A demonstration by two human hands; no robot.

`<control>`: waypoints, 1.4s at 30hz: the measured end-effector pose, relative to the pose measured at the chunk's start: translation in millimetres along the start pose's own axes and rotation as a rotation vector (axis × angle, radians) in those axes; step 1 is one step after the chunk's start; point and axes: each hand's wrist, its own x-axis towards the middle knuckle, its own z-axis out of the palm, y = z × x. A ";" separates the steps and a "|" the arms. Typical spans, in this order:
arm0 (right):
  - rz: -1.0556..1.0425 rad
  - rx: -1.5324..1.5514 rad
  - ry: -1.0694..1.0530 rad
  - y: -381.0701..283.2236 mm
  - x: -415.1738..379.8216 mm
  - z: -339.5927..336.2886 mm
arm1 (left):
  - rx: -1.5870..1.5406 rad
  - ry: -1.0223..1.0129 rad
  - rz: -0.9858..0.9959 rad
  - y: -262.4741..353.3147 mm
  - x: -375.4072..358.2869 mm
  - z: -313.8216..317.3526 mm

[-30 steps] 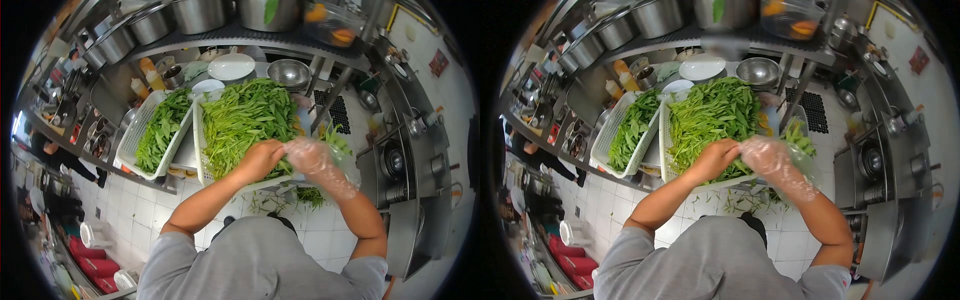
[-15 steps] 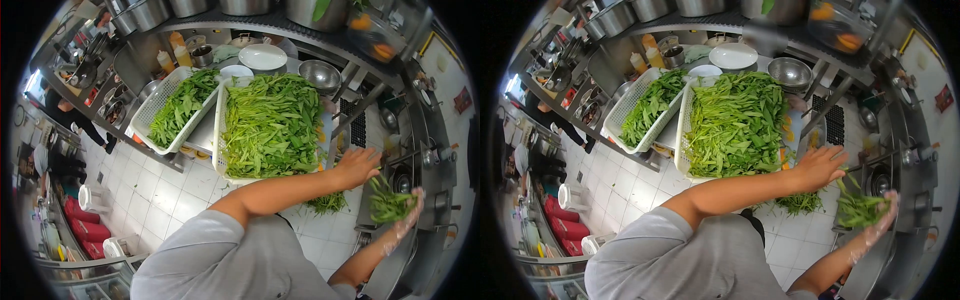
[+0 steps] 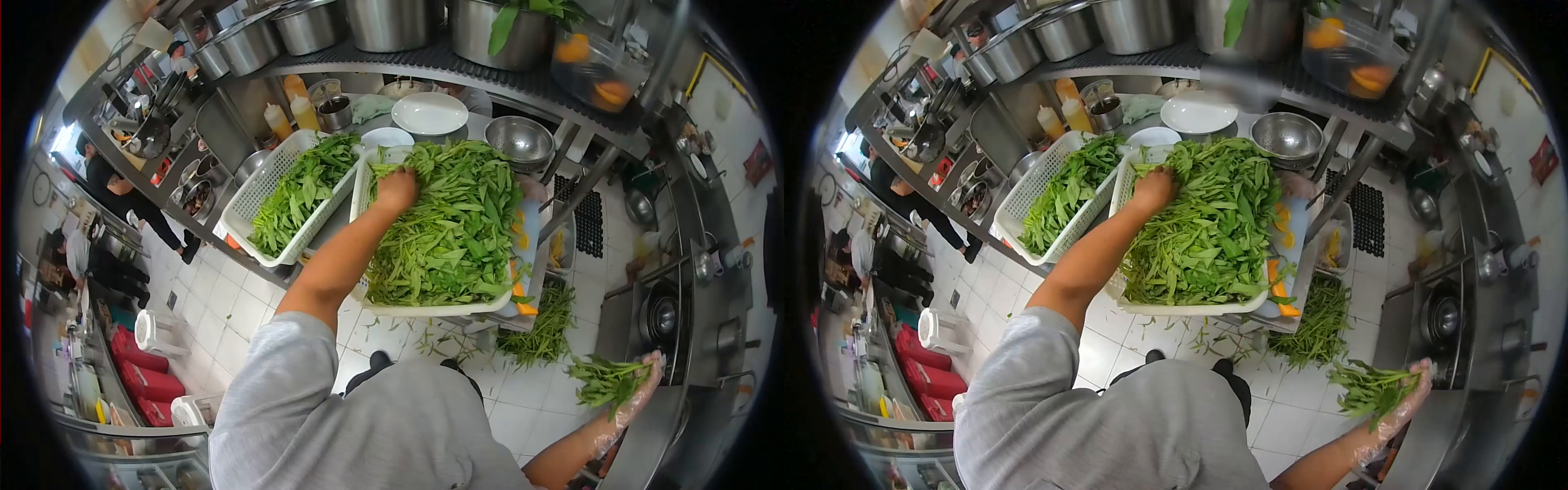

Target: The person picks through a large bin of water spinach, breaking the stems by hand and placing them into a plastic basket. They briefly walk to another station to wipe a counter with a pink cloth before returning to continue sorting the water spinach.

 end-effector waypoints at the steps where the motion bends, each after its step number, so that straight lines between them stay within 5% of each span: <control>1: 0.041 0.012 -0.104 -2.7 1.4 12.4 | -0.001 0.001 -0.002 0.5 -2.5 -0.7; 4: 0.052 0.079 -0.174 1.0 0.5 45.7 | 0.279 -0.049 0.101 3.5 -13.2 -11.8; 11: 0.124 -0.034 -0.272 0.1 -7.6 81.1 | -0.392 0.647 0.151 3.4 -37.8 -118.2; 13: 0.152 -0.040 -0.299 3.7 -10.5 83.8 | -0.521 0.652 0.174 3.1 -49.6 -125.0; 15: 0.154 -0.037 -0.332 14.2 -8.2 83.8 | -0.805 0.281 -0.067 1.4 -67.3 -113.8; 19: 0.077 -0.152 -0.425 18.9 -28.7 105.9 | -0.837 0.171 -0.067 15.5 -101.9 -91.1; 22: -0.016 -0.234 -0.534 18.6 -38.9 128.4 | -0.826 0.165 0.038 18.9 -114.9 -76.5; 25: 0.152 0.043 -0.580 14.7 -57.8 152.3 | -0.999 0.268 0.022 25.3 -116.3 -58.6; 26: 0.222 0.062 -0.634 12.9 -61.1 154.7 | -1.263 -0.025 -0.292 22.6 -116.5 -58.7; 29: 0.278 0.052 -0.703 16.2 -65.9 157.7 | -1.340 -0.236 -0.328 24.3 -122.3 -70.9; 31: 0.325 -0.007 -0.836 16.3 -68.4 157.9 | -1.285 -0.158 -0.222 28.5 -129.7 -67.4; 36: 0.404 -0.076 -0.783 10.6 -76.5 166.1 | -0.906 0.042 0.032 38.8 -139.0 -69.6; 42: 0.166 -0.394 -0.931 1.5 -97.6 196.5 | -0.795 0.196 0.178 57.8 -145.9 -80.7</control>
